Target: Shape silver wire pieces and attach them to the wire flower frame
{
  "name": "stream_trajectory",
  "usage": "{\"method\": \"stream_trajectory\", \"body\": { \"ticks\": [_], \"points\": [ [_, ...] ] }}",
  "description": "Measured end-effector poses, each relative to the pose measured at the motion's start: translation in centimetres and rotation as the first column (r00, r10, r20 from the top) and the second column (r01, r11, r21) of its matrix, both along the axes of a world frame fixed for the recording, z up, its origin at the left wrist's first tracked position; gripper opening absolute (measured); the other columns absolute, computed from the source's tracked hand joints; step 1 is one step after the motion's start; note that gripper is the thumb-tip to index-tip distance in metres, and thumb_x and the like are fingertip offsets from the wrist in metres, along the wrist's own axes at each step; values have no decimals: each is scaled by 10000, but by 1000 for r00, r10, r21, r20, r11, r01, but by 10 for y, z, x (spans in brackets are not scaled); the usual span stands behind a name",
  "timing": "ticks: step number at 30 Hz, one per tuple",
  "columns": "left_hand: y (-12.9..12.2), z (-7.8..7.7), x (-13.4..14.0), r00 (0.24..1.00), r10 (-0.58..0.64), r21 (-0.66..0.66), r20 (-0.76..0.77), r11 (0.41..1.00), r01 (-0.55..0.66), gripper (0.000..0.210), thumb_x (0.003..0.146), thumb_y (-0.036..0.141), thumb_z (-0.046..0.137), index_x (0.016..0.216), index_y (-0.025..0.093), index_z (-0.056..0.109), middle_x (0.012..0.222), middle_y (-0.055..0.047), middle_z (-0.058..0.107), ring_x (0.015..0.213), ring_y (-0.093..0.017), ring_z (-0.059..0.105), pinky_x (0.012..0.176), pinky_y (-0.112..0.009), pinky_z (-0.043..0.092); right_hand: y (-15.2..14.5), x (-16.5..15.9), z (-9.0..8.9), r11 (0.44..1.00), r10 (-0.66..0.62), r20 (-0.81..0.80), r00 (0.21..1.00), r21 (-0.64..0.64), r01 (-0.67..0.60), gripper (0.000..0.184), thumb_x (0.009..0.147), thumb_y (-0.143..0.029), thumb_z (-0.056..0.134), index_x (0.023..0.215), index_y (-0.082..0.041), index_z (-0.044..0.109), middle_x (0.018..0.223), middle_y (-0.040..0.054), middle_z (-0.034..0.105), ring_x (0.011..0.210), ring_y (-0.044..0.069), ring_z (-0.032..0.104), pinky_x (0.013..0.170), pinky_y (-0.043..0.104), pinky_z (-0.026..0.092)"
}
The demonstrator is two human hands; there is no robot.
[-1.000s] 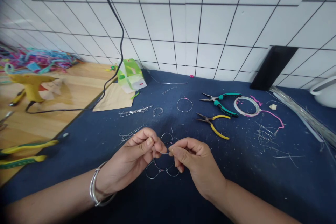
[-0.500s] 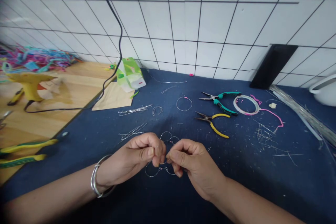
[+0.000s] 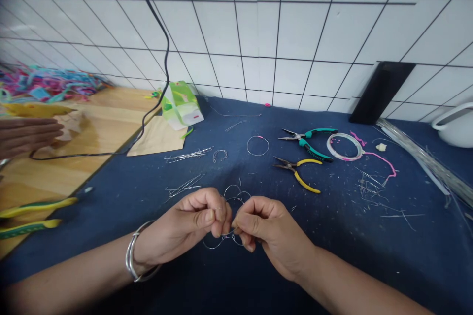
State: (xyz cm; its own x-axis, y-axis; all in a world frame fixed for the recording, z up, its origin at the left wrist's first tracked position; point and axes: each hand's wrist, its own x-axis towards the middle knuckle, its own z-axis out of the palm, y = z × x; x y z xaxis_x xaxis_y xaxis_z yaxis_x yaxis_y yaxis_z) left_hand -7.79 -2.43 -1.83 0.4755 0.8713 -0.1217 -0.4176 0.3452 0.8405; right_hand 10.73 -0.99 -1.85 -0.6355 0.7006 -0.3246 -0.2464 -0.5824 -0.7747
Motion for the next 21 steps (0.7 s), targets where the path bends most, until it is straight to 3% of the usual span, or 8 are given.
{"method": "stream_trajectory", "body": {
  "ticks": [4, 8, 11, 13, 16, 18, 21],
  "points": [
    [0, -3, -3, 996, -72, 13, -43, 997, 73, 117, 801, 254, 597, 738, 156, 594, 662, -37, 608, 684, -147, 568, 700, -294, 429, -3, -1, -1, 999, 37, 0, 999, 22, -37, 188, 771, -275, 624, 663, -144, 544, 635, -14, 539, 512, 62, 441, 487, 204, 322],
    [0, -1, -6, 979, -180, 28, -94, 983, 184, 114, 803, 277, 593, 763, 171, 596, 645, -34, 616, 664, -155, 589, 670, -300, 464, -3, -1, -1, 987, 156, 17, 988, 36, -157, 195, 739, -304, 648, 679, -141, 559, 626, -12, 547, 501, 65, 448, 474, 208, 337],
    [8, 10, -16, 946, -139, 140, -294, 972, 186, 124, 840, 263, 538, 825, 165, 611, 743, -61, 653, 725, -169, 610, 700, -301, 470, 1, 0, 1, 991, 107, 85, 991, 73, -114, 177, 764, -290, 621, 680, -149, 554, 615, -23, 526, 496, 63, 439, 471, 207, 341],
    [15, 20, -27, 850, 11, 262, -527, 953, 150, 158, 863, 260, 498, 914, 168, 616, 817, -68, 661, 771, -172, 609, 701, -274, 450, 6, 2, 2, 994, -30, 171, 985, 111, 11, 176, 797, -277, 583, 675, -155, 546, 610, -29, 505, 503, 62, 427, 474, 205, 336],
    [22, 28, -45, 556, 244, 442, -794, 860, 254, 133, 835, 268, 539, 846, 189, 645, 742, -34, 642, 680, -149, 571, 606, -228, 374, 13, 4, 2, 979, -165, 272, 948, 166, 122, 188, 823, -278, 549, 678, -159, 541, 595, -30, 492, 520, 68, 417, 487, 207, 335],
    [21, 28, -52, 402, 328, 480, -855, 792, 376, 144, 805, 281, 580, 711, 194, 646, 635, -15, 616, 571, -133, 526, 544, -231, 311, 16, 4, 0, 976, -170, 303, 938, 180, 118, 191, 825, -290, 548, 685, -161, 542, 590, -28, 491, 527, 73, 416, 492, 211, 337],
    [14, 18, -51, 284, 397, 488, -873, 720, 494, 238, 775, 332, 611, 581, 196, 595, 520, 1, 572, 453, -120, 464, 487, -247, 233, 16, 3, -6, 979, -139, 324, 936, 186, 81, 197, 820, -314, 554, 695, -162, 545, 626, -19, 508, 545, 80, 426, 492, 217, 343]
  ]
}}
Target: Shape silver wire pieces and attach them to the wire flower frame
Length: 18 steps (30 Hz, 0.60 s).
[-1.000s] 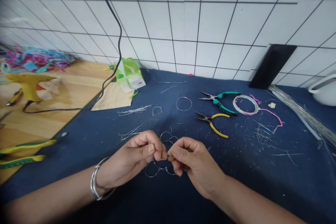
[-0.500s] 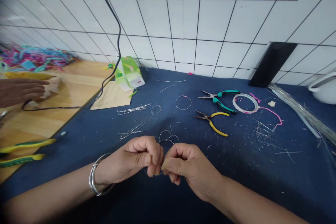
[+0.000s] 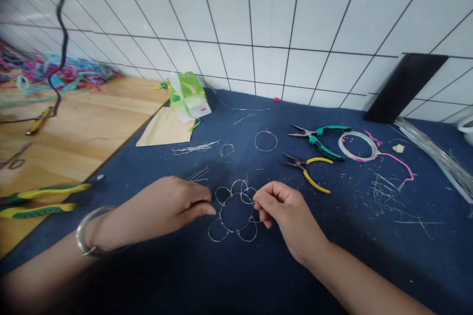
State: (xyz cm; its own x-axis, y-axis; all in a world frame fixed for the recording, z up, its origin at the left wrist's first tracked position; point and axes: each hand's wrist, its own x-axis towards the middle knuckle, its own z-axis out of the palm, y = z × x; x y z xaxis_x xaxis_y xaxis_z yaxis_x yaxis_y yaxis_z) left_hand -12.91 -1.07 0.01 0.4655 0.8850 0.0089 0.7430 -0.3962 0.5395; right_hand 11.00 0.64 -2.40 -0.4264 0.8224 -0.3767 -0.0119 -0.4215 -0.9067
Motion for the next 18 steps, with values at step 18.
{"method": "stream_trajectory", "body": {
  "ticks": [18],
  "points": [
    [7, -16, 24, 857, 314, -587, 408, 810, -17, 146, 833, 297, 518, 852, 175, 596, 767, -15, 648, 715, -136, 592, 598, -227, 428, -2, -1, -5, 998, 28, 26, 999, 58, -30, 194, 843, -305, 516, 716, -162, 546, 636, -8, 538, 564, 94, 469, 528, 231, 378]
  ]
}}
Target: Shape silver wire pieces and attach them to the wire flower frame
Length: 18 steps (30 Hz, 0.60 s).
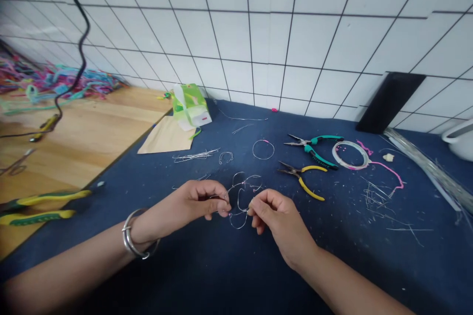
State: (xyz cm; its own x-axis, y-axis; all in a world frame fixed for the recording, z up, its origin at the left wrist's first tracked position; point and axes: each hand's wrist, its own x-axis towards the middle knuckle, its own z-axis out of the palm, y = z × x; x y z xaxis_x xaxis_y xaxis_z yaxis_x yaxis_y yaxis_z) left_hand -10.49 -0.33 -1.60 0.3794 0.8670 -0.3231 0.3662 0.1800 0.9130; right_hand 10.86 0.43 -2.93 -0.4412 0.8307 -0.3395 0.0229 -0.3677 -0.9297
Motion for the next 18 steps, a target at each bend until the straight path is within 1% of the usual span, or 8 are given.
{"method": "stream_trajectory", "body": {
  "ticks": [3, 6, 8, 10, 15, 17, 18],
  "points": [
    [-1, -6, 1, 983, 81, -102, 164, 993, -64, 167, 820, 313, 548, 870, 160, 588, 776, -37, 652, 733, -159, 617, 582, -238, 430, -2, 0, -3, 1000, 4, -11, 1000, 20, -4, 192, 847, -307, 511, 722, -165, 544, 621, -12, 526, 560, 94, 463, 517, 227, 372],
    [0, -8, 1, 954, 151, -147, 260, 982, -115, 171, 819, 306, 556, 886, 152, 590, 752, -34, 635, 677, -140, 601, 573, -241, 422, -3, 1, -6, 994, -33, 45, 998, 106, 28, 215, 863, -340, 485, 738, -175, 542, 598, -21, 504, 545, 93, 448, 502, 223, 359],
    [1, -8, 1, 938, 180, -150, 295, 979, -141, 173, 826, 300, 549, 906, 153, 592, 737, -26, 618, 652, -125, 579, 571, -240, 415, -4, 2, -6, 980, -68, 110, 992, 196, 45, 232, 875, -367, 461, 762, -184, 546, 592, -26, 495, 540, 94, 444, 499, 224, 354],
    [1, -7, 1, 927, 198, -138, 319, 977, -162, 173, 829, 296, 546, 920, 156, 591, 736, -21, 604, 650, -118, 563, 572, -236, 405, -5, 4, -3, 962, -79, 168, 983, 272, 31, 238, 883, -379, 444, 785, -190, 551, 597, -27, 495, 546, 98, 448, 504, 226, 358],
    [-1, -6, 2, 907, 195, -146, 373, 978, -150, 146, 832, 270, 541, 912, 158, 587, 724, -13, 582, 638, -102, 526, 583, -229, 388, -9, 4, 6, 929, -59, 252, 966, 369, -40, 234, 892, -363, 424, 776, -193, 536, 626, -22, 507, 584, 110, 465, 551, 239, 375],
    [-2, -6, 2, 905, 185, -142, 383, 980, -140, 128, 834, 251, 531, 902, 158, 586, 717, -11, 576, 636, -102, 519, 591, -232, 386, -9, 4, 9, 901, -105, 271, 957, 433, -23, 219, 889, -341, 434, 752, -194, 522, 644, -20, 499, 611, 115, 465, 581, 246, 376],
    [-3, -7, 3, 905, 180, -140, 386, 981, -135, 119, 834, 240, 526, 898, 158, 585, 715, -11, 574, 638, -102, 518, 595, -233, 385, -9, 4, 9, 878, -142, 272, 952, 479, -6, 209, 883, -328, 446, 738, -195, 517, 665, -17, 494, 633, 119, 464, 603, 251, 377]
  ]
}}
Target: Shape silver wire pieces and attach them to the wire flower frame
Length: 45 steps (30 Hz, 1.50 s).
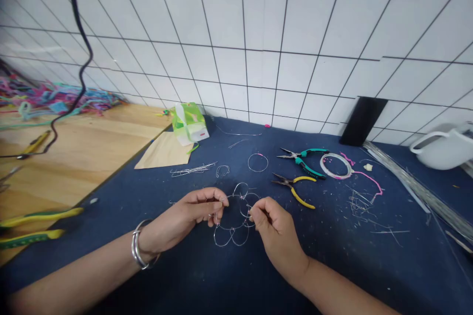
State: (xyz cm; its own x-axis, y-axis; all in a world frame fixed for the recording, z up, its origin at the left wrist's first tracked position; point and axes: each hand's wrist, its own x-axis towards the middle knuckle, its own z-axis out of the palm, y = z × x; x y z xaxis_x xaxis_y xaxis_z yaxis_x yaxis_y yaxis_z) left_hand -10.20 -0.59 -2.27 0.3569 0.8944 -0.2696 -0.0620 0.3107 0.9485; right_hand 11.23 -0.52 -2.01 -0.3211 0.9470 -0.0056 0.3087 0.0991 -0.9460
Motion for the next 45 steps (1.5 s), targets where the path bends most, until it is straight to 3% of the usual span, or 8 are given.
{"method": "stream_trajectory", "body": {
  "ticks": [4, 7, 10, 16, 23, 31, 37, 45],
  "points": [
    [-2, 0, 3, 1000, -14, -18, -1, 1000, 14, 112, 835, 229, 518, 900, 160, 579, 734, -18, 577, 661, -112, 526, 592, -231, 379, 2, 3, -2, 988, -60, -25, 998, 142, 63, 190, 861, -297, 486, 710, -193, 539, 864, 17, 495, 774, 139, 479, 720, 278, 375],
    [-4, 1, 6, 1000, -18, -21, -16, 1000, 17, 121, 841, 240, 512, 911, 166, 577, 769, -26, 581, 701, -125, 533, 599, -232, 378, 3, 5, -6, 997, -69, -105, 992, 36, 73, 184, 853, -307, 498, 726, -198, 575, 1076, 37, 482, 949, 171, 485, 798, 296, 367],
    [-5, 3, 8, 999, -33, -11, -17, 999, 33, 119, 846, 232, 501, 908, 166, 578, 771, -27, 579, 707, -126, 525, 609, -236, 378, 2, 4, -8, 996, -59, -223, 973, -83, 41, 178, 842, -304, 515, 715, -198, 580, 1150, 35, 491, 1067, 194, 455, 850, 305, 357],
    [-7, 1, 9, 999, -50, -16, -11, 999, 50, 124, 845, 219, 494, 914, 163, 581, 756, -27, 577, 692, -126, 525, 606, -241, 377, -1, 1, -8, 981, 26, -265, 964, -180, -76, 162, 831, -329, 531, 755, -196, 586, 890, 21, 606, 844, 159, 525, 743, 289, 390],
    [-7, 1, 10, 996, -77, 13, -43, 997, 78, 165, 816, 254, 557, 951, 168, 593, 744, -17, 575, 673, -127, 526, 631, -263, 400, 0, 3, -7, 991, 34, -154, 988, -126, -54, 170, 846, -314, 500, 748, -189, 561, 708, -22, 511, 655, 110, 447, 615, 242, 366],
    [-7, -1, 10, 997, -82, 17, 6, 997, 82, 181, 789, 257, 611, 937, 152, 603, 702, -6, 582, 639, -104, 509, 637, -259, 394, -2, 1, -2, 994, 108, -33, 994, -11, -109, 172, 857, -289, 474, 736, -191, 549, 744, -6, 513, 681, 122, 458, 639, 251, 381],
    [-7, -1, 8, 992, -124, 19, 24, 992, 124, 194, 758, 213, 647, 938, 150, 613, 785, -16, 594, 709, -113, 530, 686, -268, 410, -2, 2, -6, 992, 69, -96, 993, -97, -79, 181, 860, -316, 474, 761, -185, 549, 704, -21, 480, 652, 112, 434, 614, 240, 366],
    [-7, -2, 7, 991, -127, 22, 46, 992, 126, 190, 750, 170, 645, 936, 159, 609, 789, -8, 583, 712, -105, 515, 701, -265, 407, -3, 1, -7, 993, 62, -147, 987, -90, -75, 182, 844, -314, 490, 720, -186, 525, 725, -19, 501, 658, 115, 436, 615, 239, 359]
  ]
}}
